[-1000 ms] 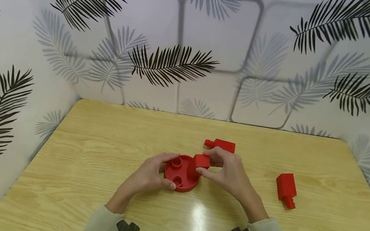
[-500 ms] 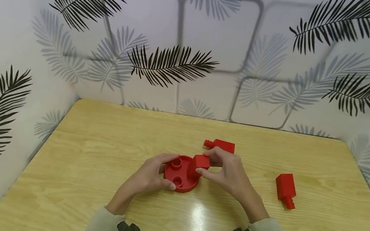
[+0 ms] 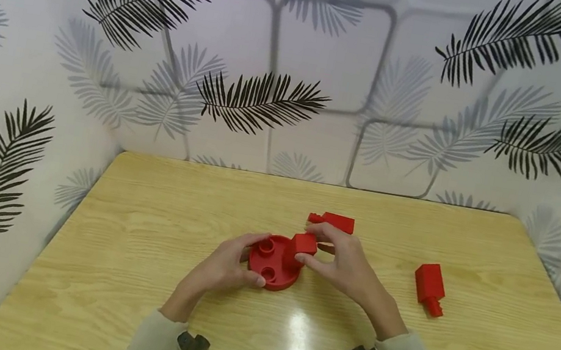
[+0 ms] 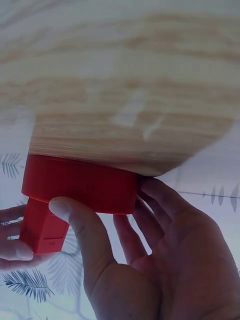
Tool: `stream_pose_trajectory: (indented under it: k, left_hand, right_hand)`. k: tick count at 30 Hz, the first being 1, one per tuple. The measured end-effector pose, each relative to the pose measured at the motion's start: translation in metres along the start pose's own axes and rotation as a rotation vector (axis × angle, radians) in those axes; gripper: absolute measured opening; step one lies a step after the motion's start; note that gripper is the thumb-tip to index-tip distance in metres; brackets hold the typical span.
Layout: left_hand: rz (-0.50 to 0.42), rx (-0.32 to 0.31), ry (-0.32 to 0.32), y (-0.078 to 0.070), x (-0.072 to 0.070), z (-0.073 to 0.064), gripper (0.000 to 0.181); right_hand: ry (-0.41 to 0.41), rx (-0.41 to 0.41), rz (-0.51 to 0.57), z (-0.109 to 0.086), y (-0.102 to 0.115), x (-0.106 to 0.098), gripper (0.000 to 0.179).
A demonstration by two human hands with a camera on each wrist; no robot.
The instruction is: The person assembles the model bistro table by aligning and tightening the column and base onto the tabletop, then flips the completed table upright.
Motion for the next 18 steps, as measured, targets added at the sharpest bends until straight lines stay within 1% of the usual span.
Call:
stream_pose_trajectory:
  k: [4, 5, 6, 8, 10, 13, 16, 18]
  left_hand:
    - [-0.091, 0.020, 0.028, 0.000, 0.001, 0.004, 0.089]
    - [-0.099, 0.032, 0.032, 0.000, 0.001, 0.004, 0.087]
    - [-0.096, 0.048, 0.032, -0.001, 0.001, 0.004, 0.085]
    - [-0.057, 0.078, 0.016, -0.004, 0.002, 0.004, 0.080]
    - [0.004, 0.119, -0.017, -0.009, 0.002, 0.003, 0.076]
    - [0.071, 0.163, -0.093, -0.019, 0.003, 0.002, 0.070]
    - [0.054, 0.183, -0.169, -0.030, 0.008, 0.002, 0.063]
    - [0.033, 0.191, -0.223, -0.036, 0.013, 0.003, 0.058]
  right_hand:
    - [-0.047, 0.001, -0.003, -0.006, 0.001, -0.010, 0.050]
    - [-0.065, -0.003, -0.011, -0.008, 0.001, -0.014, 0.049]
    - [-0.082, -0.008, -0.023, -0.009, 0.002, -0.017, 0.047]
    - [-0.124, -0.017, -0.038, -0.013, 0.003, -0.023, 0.042]
    - [-0.168, -0.023, -0.057, -0.016, 0.003, -0.029, 0.038]
    - [-0.226, -0.017, -0.091, -0.022, 0.001, -0.039, 0.035]
    - [-0.283, -0.002, -0.127, -0.030, -0.004, -0.050, 0.032]
    - [-0.315, 0.025, -0.136, -0.036, -0.008, -0.057, 0.028]
Point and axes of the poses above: each hand's wrist, its own z-axis towards the middle knuckle, its own x-axis out of the palm, y = z × x, the point moved 3 cm from there along z, towards the middle knuckle, and after that the axes turned 7 degrees about -y, right-handed, at the moved point
